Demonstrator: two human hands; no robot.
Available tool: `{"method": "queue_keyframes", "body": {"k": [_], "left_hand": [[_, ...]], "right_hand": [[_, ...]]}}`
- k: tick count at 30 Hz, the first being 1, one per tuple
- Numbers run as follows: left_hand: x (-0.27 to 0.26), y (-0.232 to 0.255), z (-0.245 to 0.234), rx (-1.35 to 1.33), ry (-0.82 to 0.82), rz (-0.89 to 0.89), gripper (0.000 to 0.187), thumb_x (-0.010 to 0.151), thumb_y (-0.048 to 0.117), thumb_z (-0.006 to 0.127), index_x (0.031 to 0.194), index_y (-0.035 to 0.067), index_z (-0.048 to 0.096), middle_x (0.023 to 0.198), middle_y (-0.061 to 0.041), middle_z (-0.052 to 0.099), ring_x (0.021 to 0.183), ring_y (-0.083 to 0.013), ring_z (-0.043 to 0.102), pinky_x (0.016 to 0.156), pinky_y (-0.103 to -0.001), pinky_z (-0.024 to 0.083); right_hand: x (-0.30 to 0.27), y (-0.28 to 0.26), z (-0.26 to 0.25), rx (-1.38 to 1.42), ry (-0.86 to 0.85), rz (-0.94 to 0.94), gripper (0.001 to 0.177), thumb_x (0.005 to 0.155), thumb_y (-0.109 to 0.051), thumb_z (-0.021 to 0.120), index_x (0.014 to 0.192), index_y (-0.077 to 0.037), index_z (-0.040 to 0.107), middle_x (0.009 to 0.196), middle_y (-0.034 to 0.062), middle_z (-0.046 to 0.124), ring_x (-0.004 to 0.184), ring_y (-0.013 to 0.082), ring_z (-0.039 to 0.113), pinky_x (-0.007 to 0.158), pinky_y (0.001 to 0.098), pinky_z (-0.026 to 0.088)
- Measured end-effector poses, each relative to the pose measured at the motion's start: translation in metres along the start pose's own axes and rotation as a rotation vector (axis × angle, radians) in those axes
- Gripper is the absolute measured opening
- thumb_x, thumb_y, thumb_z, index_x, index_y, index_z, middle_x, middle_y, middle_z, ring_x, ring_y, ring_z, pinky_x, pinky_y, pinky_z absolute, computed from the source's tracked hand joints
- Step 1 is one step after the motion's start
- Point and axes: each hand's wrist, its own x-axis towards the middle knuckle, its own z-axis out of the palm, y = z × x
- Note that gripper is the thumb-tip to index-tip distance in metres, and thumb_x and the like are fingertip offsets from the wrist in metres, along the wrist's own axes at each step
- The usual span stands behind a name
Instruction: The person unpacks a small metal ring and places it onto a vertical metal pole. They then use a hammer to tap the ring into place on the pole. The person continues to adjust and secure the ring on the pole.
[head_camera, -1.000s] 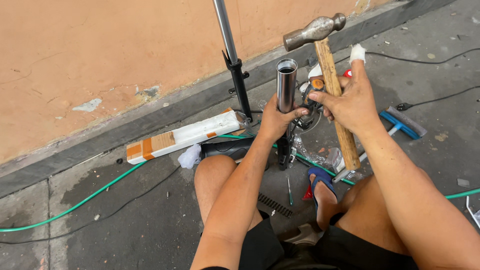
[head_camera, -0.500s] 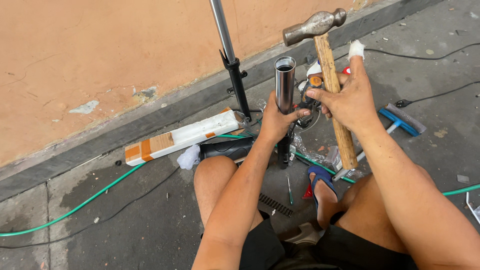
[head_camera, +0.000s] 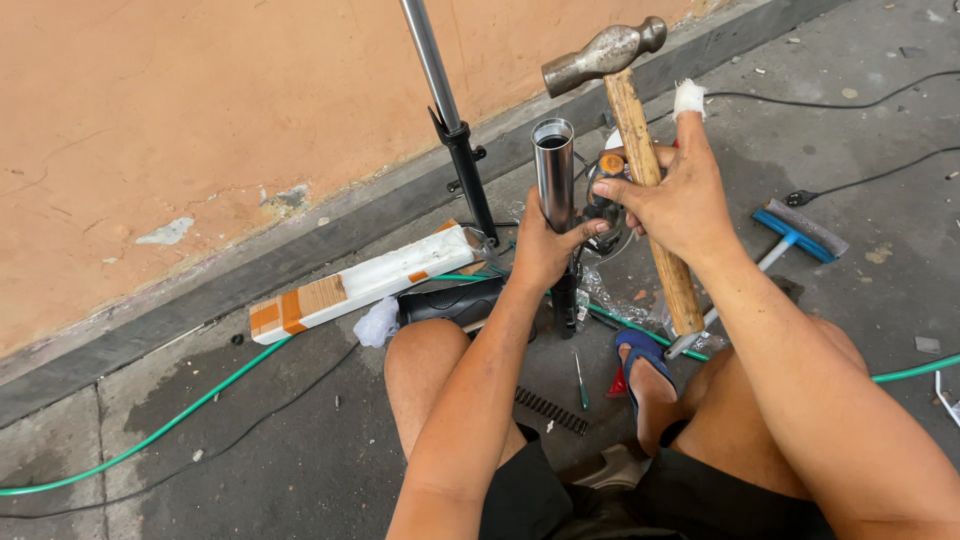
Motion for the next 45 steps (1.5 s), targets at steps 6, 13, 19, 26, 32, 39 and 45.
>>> {"method": "queue_keyframes", "body": {"k": [6, 13, 19, 26, 32, 39, 45], "left_hand": [[-0.004, 0.009, -0.002, 0.013, 0.012, -0.022, 0.077, 0.064, 0.04, 0.098, 0.117, 0.006, 0.054, 0.103, -0.019, 0.071, 0.106, -0.0348, 0.072, 0.096, -0.049, 0.054], [0.001, -0.003, -0.002, -0.002, 0.007, 0.036, 0.076, 0.07, 0.041, 0.096, 0.12, 0.005, 0.052, 0.104, -0.022, 0.069, 0.108, -0.0394, 0.07, 0.095, -0.053, 0.053], [0.002, -0.006, -0.002, 0.023, 0.019, 0.018, 0.081, 0.07, 0.046, 0.095, 0.124, 0.004, 0.051, 0.108, -0.021, 0.069, 0.11, -0.0392, 0.069, 0.096, -0.053, 0.052], [0.004, -0.006, -0.002, 0.057, 0.05, 0.017, 0.081, 0.065, 0.045, 0.097, 0.119, 0.005, 0.053, 0.103, -0.018, 0.069, 0.106, -0.0362, 0.069, 0.094, -0.05, 0.052], [0.004, -0.005, -0.001, 0.057, 0.057, 0.027, 0.077, 0.065, 0.045, 0.097, 0.116, 0.005, 0.053, 0.102, -0.018, 0.069, 0.104, -0.0365, 0.069, 0.092, -0.05, 0.052], [0.005, -0.006, -0.001, 0.078, 0.068, 0.0, 0.077, 0.063, 0.046, 0.097, 0.114, 0.008, 0.053, 0.103, -0.016, 0.069, 0.104, -0.0359, 0.069, 0.093, -0.049, 0.051], [0.005, -0.002, -0.001, 0.077, 0.079, -0.015, 0.075, 0.062, 0.045, 0.098, 0.112, 0.01, 0.055, 0.101, -0.012, 0.072, 0.102, -0.0317, 0.07, 0.09, -0.046, 0.052]], "right_hand": [[0.001, -0.003, 0.001, -0.014, 0.006, 0.003, 0.056, 0.086, 0.005, 0.081, 0.116, 0.004, 0.034, 0.098, 0.0236, 0.073, 0.039, 0.0194, 0.058, 0.029, 0.0285, 0.048], [0.002, 0.001, 0.001, -0.035, 0.017, -0.019, 0.06, 0.087, 0.002, 0.084, 0.121, 0.008, 0.035, 0.096, 0.0241, 0.073, 0.041, 0.0218, 0.061, 0.031, 0.0297, 0.051], [0.005, 0.004, 0.002, -0.024, 0.037, -0.036, 0.061, 0.087, 0.003, 0.083, 0.127, 0.012, 0.038, 0.092, 0.0251, 0.072, 0.041, 0.0236, 0.062, 0.031, 0.0307, 0.052], [0.004, 0.002, 0.004, -0.031, 0.03, -0.015, 0.059, 0.085, 0.004, 0.083, 0.12, 0.005, 0.035, 0.102, 0.0232, 0.073, 0.04, 0.0215, 0.06, 0.03, 0.0286, 0.05], [0.004, 0.001, 0.005, -0.033, 0.025, -0.005, 0.057, 0.086, 0.002, 0.082, 0.116, 0.002, 0.033, 0.105, 0.021, 0.074, 0.04, 0.0195, 0.06, 0.031, 0.0271, 0.05], [0.006, 0.003, 0.005, -0.032, 0.033, 0.015, 0.059, 0.085, 0.003, 0.081, 0.113, -0.002, 0.03, 0.105, 0.0187, 0.074, 0.04, 0.0183, 0.058, 0.03, 0.0264, 0.048], [0.007, 0.008, 0.011, -0.065, 0.067, 0.012, 0.066, 0.079, 0.0, 0.088, 0.114, -0.002, 0.033, 0.103, 0.0155, 0.075, 0.04, 0.0176, 0.059, 0.03, 0.0251, 0.049]]}}
